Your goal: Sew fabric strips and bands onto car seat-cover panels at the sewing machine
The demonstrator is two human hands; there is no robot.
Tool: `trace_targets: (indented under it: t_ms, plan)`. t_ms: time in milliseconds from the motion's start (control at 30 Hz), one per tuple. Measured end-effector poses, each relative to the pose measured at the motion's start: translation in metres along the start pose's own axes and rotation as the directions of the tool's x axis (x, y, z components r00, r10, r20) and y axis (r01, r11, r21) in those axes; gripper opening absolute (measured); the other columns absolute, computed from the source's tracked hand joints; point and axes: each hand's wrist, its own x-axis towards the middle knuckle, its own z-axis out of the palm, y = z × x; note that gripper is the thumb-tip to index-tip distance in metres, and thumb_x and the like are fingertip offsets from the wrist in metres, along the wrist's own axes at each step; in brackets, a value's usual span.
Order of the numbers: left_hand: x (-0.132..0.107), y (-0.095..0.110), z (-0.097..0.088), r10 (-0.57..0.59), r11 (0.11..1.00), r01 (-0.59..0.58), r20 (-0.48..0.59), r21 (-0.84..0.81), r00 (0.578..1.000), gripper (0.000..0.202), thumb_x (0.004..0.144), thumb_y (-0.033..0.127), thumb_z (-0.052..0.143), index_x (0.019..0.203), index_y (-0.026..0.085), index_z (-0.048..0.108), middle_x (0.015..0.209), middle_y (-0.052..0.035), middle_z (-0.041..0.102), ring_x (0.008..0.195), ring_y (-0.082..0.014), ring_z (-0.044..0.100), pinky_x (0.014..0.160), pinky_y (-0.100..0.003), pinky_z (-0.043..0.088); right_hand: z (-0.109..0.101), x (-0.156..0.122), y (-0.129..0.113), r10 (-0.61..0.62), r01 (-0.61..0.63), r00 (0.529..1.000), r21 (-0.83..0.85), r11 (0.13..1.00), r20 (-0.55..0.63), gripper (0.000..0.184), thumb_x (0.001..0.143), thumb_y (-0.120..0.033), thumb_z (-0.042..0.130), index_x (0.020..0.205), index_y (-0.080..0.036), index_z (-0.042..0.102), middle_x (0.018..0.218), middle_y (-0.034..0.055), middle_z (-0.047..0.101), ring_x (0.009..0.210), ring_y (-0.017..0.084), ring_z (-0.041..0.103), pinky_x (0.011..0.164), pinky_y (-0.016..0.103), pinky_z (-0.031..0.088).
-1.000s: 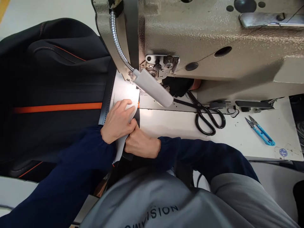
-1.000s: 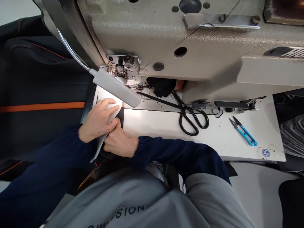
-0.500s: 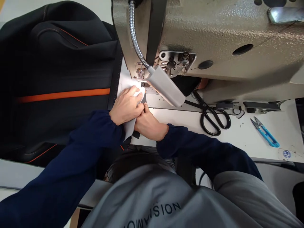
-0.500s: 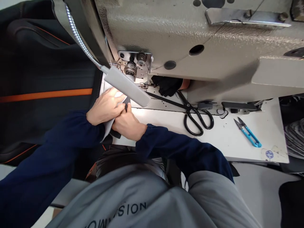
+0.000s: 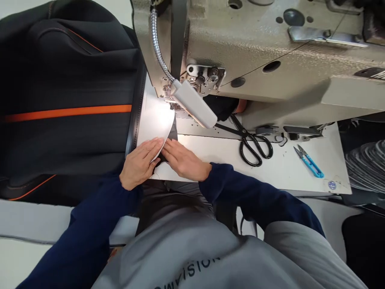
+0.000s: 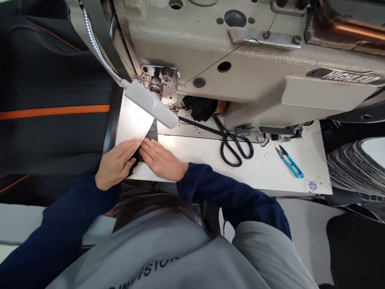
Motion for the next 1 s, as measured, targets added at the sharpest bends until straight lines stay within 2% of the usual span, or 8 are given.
trace_targets:
  t_ms: [100,233,333,467,567,733,800,1000]
  plan:
    - [0.003,-0.014,0.000,0.030,0.997,-0.033,0.039,0.067,0.999,0.045,0.103,0.033,0.035,0.139,0.018,0.058,0.141,-0.0103,0.059,0.136,-0.0223,0.053,0.119,-0.041,0.041,0.002,-0.007,-0.014,-0.032,0.031,0.999,-0.116,0.993,-0.009,0.039,0.103,-0.009,0.034,0.134,0.000,0.054,0.144,0.0265,0.053,0.142,0.030,0.046,0.117,0.053,0.043]
    - [0.012,-0.020,-0.008,0.049,0.993,-0.058,0.091,0.100,0.995,0.042,0.104,0.035,0.035,0.132,0.019,0.063,0.142,-0.0088,0.059,0.138,-0.0219,0.050,0.120,-0.041,0.038,0.003,0.007,-0.018,-0.054,0.048,0.998,-0.247,0.968,-0.015,0.034,0.101,-0.006,0.036,0.121,0.006,0.060,0.123,0.0290,0.066,0.124,0.031,0.062,0.114,0.053,0.046]
    - [0.014,-0.008,-0.011,0.019,0.997,-0.026,0.094,0.071,0.995,0.040,0.105,0.033,0.035,0.130,0.020,0.063,0.144,-0.0086,0.058,0.139,-0.0210,0.049,0.121,-0.041,0.037,0.003,0.012,-0.021,-0.046,0.034,0.998,-0.291,0.956,-0.035,0.032,0.100,-0.006,0.036,0.111,0.003,0.064,0.116,0.0267,0.069,0.118,0.031,0.065,0.113,0.053,0.047]
    - [0.007,0.013,-0.007,-0.049,0.999,0.049,-0.033,-0.004,0.998,0.036,0.105,0.024,0.036,0.131,0.019,0.061,0.141,-0.0084,0.060,0.137,-0.0185,0.051,0.117,-0.038,0.043,0.009,0.000,-0.038,-0.044,0.006,0.993,-0.326,0.945,-0.111,0.029,0.099,-0.008,0.039,0.113,0.003,0.063,0.117,0.0255,0.068,0.120,0.034,0.064,0.112,0.054,0.047]
    - [0.001,0.014,0.003,0.072,0.996,-0.066,-0.104,0.067,0.992,0.036,0.101,0.013,0.040,0.129,0.018,0.061,0.136,-0.0083,0.064,0.136,-0.0207,0.053,0.114,-0.039,0.046,0.012,-0.009,-0.051,-0.015,-0.029,0.990,-0.301,0.953,-0.143,0.031,0.099,-0.010,0.042,0.119,0.004,0.061,0.117,0.0240,0.069,0.119,0.034,0.064,0.112,0.053,0.047]
    - [0.006,-0.003,0.011,0.288,0.953,-0.263,-0.186,0.151,0.939,0.041,0.094,0.003,0.044,0.129,0.016,0.061,0.128,-0.0102,0.069,0.126,-0.0216,0.062,0.104,-0.034,0.052,0.010,-0.005,-0.052,0.019,-0.031,0.998,-0.236,0.971,-0.054,0.036,0.100,-0.012,0.037,0.123,0.004,0.060,0.117,0.0243,0.068,0.118,0.033,0.063,0.115,0.055,0.042]
    - [0.012,-0.008,0.010,0.320,0.943,-0.289,-0.206,0.166,0.925,0.039,0.094,0.003,0.045,0.127,0.015,0.062,0.125,-0.0103,0.070,0.122,-0.0216,0.064,0.101,-0.033,0.053,0.010,0.000,-0.049,0.043,-0.048,0.999,-0.222,0.974,-0.026,0.038,0.100,-0.012,0.036,0.124,0.005,0.059,0.117,0.0250,0.068,0.117,0.033,0.062,0.115,0.056,0.041]
    - [0.029,-0.022,0.005,0.332,0.936,-0.303,-0.166,0.181,0.929,0.033,0.097,0.010,0.044,0.118,0.019,0.068,0.124,-0.0039,0.071,0.116,-0.0187,0.067,0.098,-0.030,0.056,0.014,0.016,-0.038,0.091,-0.088,0.996,-0.208,0.974,0.006,0.042,0.103,-0.023,0.036,0.126,0.005,0.058,0.115,0.0253,0.068,0.115,0.035,0.062,0.114,0.061,0.037]
